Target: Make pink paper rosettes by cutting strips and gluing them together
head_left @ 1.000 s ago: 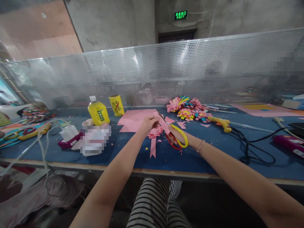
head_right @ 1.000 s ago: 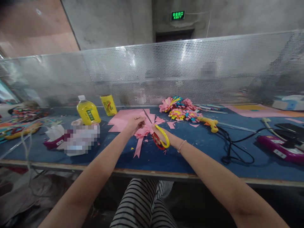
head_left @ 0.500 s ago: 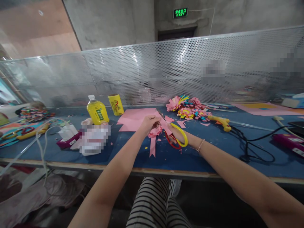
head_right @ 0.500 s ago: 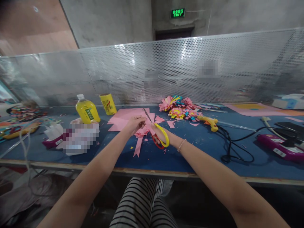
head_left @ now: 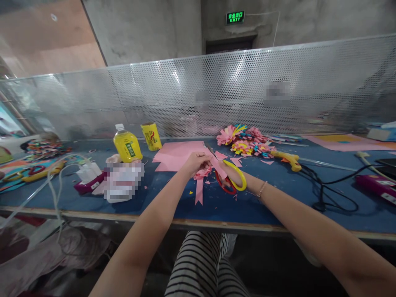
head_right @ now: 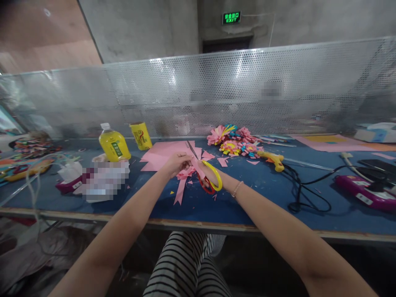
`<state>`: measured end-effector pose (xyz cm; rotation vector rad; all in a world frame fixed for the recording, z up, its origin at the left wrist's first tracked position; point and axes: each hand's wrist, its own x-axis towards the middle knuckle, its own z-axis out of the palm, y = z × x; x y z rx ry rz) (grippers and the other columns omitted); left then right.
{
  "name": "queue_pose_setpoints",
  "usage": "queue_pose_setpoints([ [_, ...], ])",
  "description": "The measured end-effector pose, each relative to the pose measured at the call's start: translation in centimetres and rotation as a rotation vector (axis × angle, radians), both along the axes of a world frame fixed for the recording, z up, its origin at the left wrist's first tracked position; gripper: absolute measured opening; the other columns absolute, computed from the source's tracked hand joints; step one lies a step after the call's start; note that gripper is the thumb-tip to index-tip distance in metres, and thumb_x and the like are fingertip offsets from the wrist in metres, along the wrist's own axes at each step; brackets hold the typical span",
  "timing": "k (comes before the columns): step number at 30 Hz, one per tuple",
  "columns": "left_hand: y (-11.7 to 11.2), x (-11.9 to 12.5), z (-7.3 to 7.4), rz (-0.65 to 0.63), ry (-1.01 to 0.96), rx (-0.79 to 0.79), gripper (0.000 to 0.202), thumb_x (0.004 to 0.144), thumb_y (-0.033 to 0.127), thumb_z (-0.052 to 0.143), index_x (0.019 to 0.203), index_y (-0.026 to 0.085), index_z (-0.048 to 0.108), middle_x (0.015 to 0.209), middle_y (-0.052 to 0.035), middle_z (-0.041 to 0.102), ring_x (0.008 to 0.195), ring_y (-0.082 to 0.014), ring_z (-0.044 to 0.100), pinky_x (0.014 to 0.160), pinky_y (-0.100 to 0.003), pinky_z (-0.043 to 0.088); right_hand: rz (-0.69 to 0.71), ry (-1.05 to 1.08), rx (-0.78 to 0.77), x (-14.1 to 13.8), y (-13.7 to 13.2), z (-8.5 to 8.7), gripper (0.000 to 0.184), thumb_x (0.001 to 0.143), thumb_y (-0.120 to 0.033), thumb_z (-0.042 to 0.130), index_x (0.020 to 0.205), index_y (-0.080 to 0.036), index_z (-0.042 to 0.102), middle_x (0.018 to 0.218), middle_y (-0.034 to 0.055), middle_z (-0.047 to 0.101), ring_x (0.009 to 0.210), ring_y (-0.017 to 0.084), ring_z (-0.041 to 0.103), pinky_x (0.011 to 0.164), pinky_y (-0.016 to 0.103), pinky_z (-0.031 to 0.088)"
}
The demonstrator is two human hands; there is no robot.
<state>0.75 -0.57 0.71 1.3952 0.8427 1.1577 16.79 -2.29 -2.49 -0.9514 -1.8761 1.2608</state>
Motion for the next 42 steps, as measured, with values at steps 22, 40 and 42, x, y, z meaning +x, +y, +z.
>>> queue_pose_setpoints([
  [22,0.9,-1.2,0.3,0.262,-0.169,0.115,0.013,0.054,0.018,0.06,0.063,0.015,0.051,0.055,0.0029,0.053,0.047,-0.0044,0.046,0.045,-0.016,0.035,-0.06,0.063,-0.045,0.9,0.6,1.2,0.052,0.057,-0.07,0.051,0.057,-0.02,0.036,0.038,-0.0071,0.037,0.032,0.005,0.031,0.032,0.021,0.024],
  [40,0.8,-0.7,0.3,0.319,-0.109,0.208,0.021,0.07,0.035,0.055,0.071,0.017,0.044,0.052,0.0053,0.05,0.047,-0.0084,0.055,0.049,-0.021,0.044,-0.125,-0.049,0.092,0.6,0.4,0.8,0.037,0.069,-0.054,0.051,0.067,-0.02,0.036,0.047,-0.0088,0.037,0.033,0.003,0.03,0.033,0.02,0.023],
  [42,0.6,-0.5,0.4,0.31,-0.115,0.224,0.023,0.069,0.036,0.056,0.073,0.017,0.043,0.052,0.0054,0.051,0.048,-0.0098,0.057,0.051,-0.023,0.045,-0.134,-0.063,0.094,0.6,0.3,0.8,0.037,0.068,-0.055,0.051,0.068,-0.02,0.035,0.049,-0.0086,0.037,0.034,0.003,0.031,0.033,0.02,0.024],
])
